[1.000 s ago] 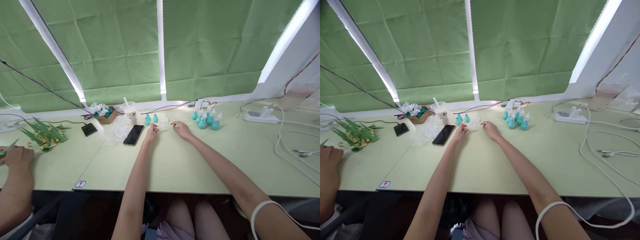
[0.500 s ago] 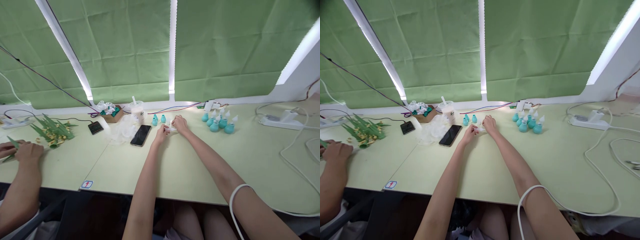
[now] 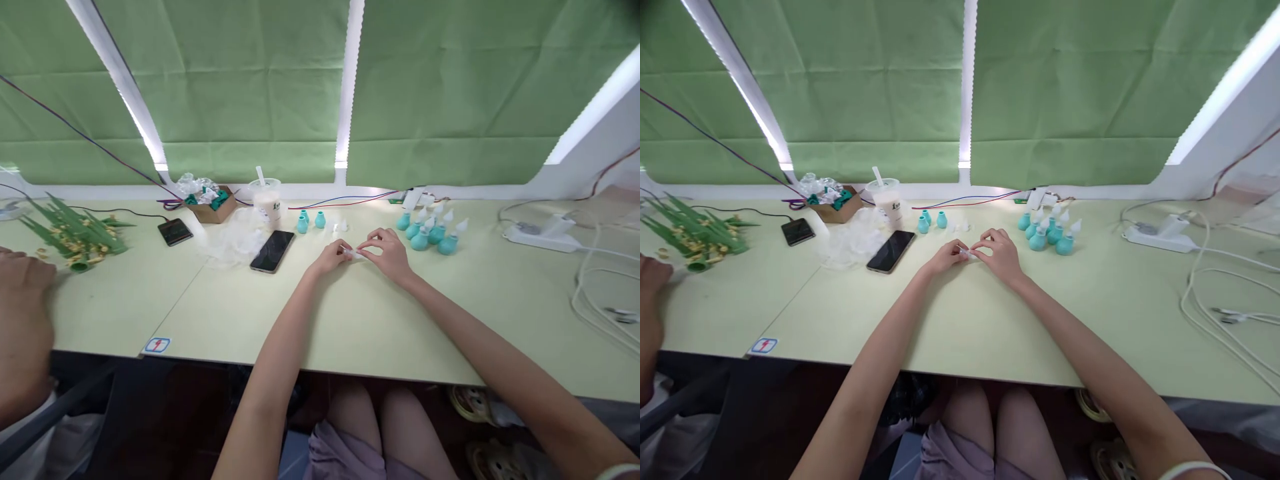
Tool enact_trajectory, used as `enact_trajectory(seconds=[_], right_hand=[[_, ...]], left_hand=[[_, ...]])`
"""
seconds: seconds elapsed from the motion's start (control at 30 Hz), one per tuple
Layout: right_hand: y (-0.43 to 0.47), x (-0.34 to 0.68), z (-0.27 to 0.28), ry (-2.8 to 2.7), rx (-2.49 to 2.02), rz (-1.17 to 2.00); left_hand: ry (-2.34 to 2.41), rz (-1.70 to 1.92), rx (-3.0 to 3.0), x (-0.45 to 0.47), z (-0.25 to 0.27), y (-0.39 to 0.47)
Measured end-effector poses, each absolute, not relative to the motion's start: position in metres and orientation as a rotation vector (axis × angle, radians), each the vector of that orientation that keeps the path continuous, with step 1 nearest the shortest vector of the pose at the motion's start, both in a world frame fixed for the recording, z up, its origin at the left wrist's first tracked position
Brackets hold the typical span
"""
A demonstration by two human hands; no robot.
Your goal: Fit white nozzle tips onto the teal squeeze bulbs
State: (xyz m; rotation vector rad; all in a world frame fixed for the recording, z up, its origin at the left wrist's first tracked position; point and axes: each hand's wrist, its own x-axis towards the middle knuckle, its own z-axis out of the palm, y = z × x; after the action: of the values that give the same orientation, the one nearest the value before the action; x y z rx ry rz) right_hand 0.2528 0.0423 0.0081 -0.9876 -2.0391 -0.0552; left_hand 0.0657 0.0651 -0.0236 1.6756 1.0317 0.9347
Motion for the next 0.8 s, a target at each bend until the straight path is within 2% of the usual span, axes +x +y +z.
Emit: enact_trajectory(seconds=[0.27,0.8], right_hand=[[0.038,0.273,0.000,-2.166,-1.013,-0.190],[0.040,0.277,0.006,-2.199,-1.021,-0.031]], left_hand=[[0.950,0.851,1.733,0.081,-0.023,0.057],[0.908,0.848,1.661,0.084,-0.009,0.047]])
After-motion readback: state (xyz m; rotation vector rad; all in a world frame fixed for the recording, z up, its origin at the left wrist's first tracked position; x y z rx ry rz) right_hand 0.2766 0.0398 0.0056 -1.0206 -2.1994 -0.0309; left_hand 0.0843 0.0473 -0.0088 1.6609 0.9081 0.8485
